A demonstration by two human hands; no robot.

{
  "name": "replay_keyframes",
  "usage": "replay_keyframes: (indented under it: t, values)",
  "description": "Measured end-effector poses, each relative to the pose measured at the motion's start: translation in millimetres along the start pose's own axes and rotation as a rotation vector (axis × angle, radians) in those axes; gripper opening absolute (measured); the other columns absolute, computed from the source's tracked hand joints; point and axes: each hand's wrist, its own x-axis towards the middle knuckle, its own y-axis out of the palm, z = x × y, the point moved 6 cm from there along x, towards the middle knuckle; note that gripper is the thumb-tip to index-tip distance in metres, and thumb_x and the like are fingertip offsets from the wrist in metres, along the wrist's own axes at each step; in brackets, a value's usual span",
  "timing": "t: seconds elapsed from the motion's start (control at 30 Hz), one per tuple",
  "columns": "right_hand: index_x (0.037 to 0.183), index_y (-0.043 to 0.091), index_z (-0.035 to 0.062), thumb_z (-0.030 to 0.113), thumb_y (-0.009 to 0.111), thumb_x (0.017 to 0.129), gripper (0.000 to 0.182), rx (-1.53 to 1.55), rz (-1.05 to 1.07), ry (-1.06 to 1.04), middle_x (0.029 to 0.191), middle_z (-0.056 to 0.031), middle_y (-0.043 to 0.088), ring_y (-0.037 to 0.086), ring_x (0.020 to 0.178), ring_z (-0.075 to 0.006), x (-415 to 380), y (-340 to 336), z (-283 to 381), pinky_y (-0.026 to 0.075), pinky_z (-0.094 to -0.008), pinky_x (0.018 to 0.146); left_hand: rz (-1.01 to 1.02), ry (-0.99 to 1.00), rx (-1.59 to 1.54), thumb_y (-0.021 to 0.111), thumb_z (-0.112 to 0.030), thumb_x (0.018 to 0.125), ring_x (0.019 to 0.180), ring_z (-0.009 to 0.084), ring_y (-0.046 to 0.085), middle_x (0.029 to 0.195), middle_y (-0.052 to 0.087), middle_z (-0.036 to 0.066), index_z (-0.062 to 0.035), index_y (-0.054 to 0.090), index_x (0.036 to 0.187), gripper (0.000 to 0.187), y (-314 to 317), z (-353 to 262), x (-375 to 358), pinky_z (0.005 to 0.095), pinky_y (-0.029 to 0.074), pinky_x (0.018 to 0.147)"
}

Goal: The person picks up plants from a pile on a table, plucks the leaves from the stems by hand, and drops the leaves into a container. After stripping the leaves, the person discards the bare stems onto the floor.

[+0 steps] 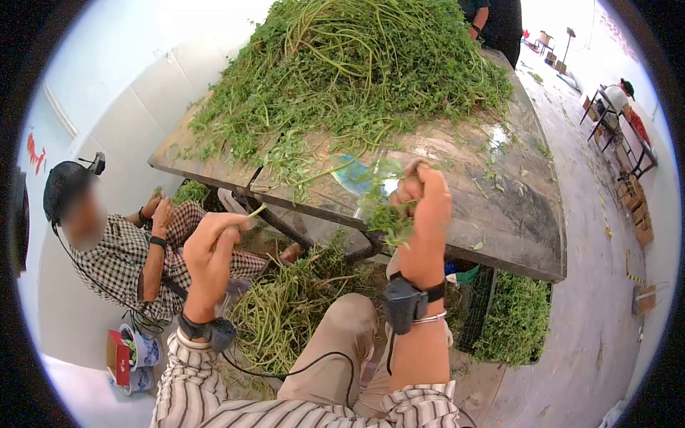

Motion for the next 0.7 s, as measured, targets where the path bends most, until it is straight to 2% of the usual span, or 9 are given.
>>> replay_keyframes:
  t: [0.07,0.1,0.23,0.3,0.33,0.43,0.53,0.63,0.7]
  values:
    - [0.084,0.049,0.0076,0.02,0.044,0.09,0.015,0.179,0.117,-0.042,0.059,0.006,0.027,0.028,0.054,-0.0066,1,2,6,0.025,-0.0247,0.048,0.207,-0.028,0.265,0.058,-0.001,0.081,0.077,0.0214,0.053,0.085,0.059,0.01,-0.0001,0.063,0.099,0.019,6,28,1,0.0274,0.043,0.068]
    - [0.087,0.049,0.0069,0.02,0.043,0.091,0.015,0.168,0.086,-0.03,0.06,0.0061,0.024,0.025,0.054,-0.0067,1,1,3,0.023,-0.0249,0.047,0.234,-0.139,0.323,0.06,-0.006,0.08,0.083,0.0236,0.052,0.087,0.057,0.011,-0.0001,0.062,0.101,0.021,5,46,-5,0.0306,0.043,0.072]
    - [0.086,0.049,0.0066,0.02,0.044,0.091,0.015,0.175,0.076,0.01,0.06,0.0062,0.024,0.024,0.054,-0.0066,0,6,-7,0.023,-0.0248,0.048,0.216,-0.039,0.496,0.06,-0.011,0.081,0.082,0.0257,0.054,0.088,0.055,0.013,0.0,0.063,0.1,0.022,-3,101,14,0.034,0.043,0.072]
    - [0.087,0.048,0.0062,0.021,0.044,0.091,0.016,0.155,0.085,0.024,0.061,0.006,0.023,0.024,0.054,-0.0065,-1,10,-7,0.023,-0.0248,0.048,0.108,-0.294,0.44,0.06,-0.019,0.081,0.084,0.0334,0.057,0.087,0.06,0.017,-0.0009,0.064,0.098,0.026,-10,137,36,0.0393,0.044,0.078]
    - [0.087,0.048,0.0062,0.021,0.044,0.091,0.016,0.156,0.088,0.024,0.061,0.006,0.023,0.024,0.054,-0.0065,-1,10,-7,0.023,-0.0248,0.048,0.105,-0.294,0.442,0.06,-0.019,0.081,0.084,0.0334,0.057,0.087,0.06,0.017,-0.0009,0.064,0.098,0.026,-7,155,45,0.0393,0.044,0.078]
    - [0.087,0.048,0.0057,0.021,0.044,0.091,0.016,0.152,0.078,-0.018,0.061,0.0059,0.024,0.024,0.054,-0.0063,0,7,-3,0.023,-0.0247,0.048,0.053,-0.298,0.492,0.057,-0.023,0.083,0.08,0.036,0.057,0.086,0.061,0.02,0.0004,0.065,0.096,0.027,5,201,66,0.0417,0.045,0.075]
    - [0.088,0.048,0.0056,0.021,0.044,0.091,0.016,0.141,0.088,-0.018,0.061,0.0057,0.025,0.025,0.054,-0.0063,0,7,-3,0.023,-0.0244,0.048,0.1,-0.358,0.537,0.057,-0.025,0.083,0.076,0.0373,0.057,0.08,0.061,0.021,0.0013,0.065,0.09,0.028,18,228,77,0.0438,0.045,0.071]
    - [0.09,0.049,0.0057,0.021,0.044,0.092,0.017,0.107,0.057,0.015,0.062,0.0055,0.026,0.025,0.055,-0.0064,-2,9,-3,0.024,-0.0242,0.049,0.173,-0.418,0.629,0.059,-0.024,0.084,0.066,0.0309,0.058,0.073,0.063,0.016,0.0001,0.066,0.086,0.025,27,246,80,0.042,0.045,0.063]
    - [0.091,0.049,0.0054,0.021,0.044,0.092,0.017,0.094,0.091,0.004,0.063,0.0053,0.027,0.026,0.056,-0.0065,-1,9,-4,0.024,-0.0243,0.049,0.089,-0.422,0.64,0.059,-0.024,0.084,0.063,0.0302,0.057,0.07,0.061,0.016,0.0001,0.066,0.084,0.025,25,251,80,0.0414,0.044,0.061]
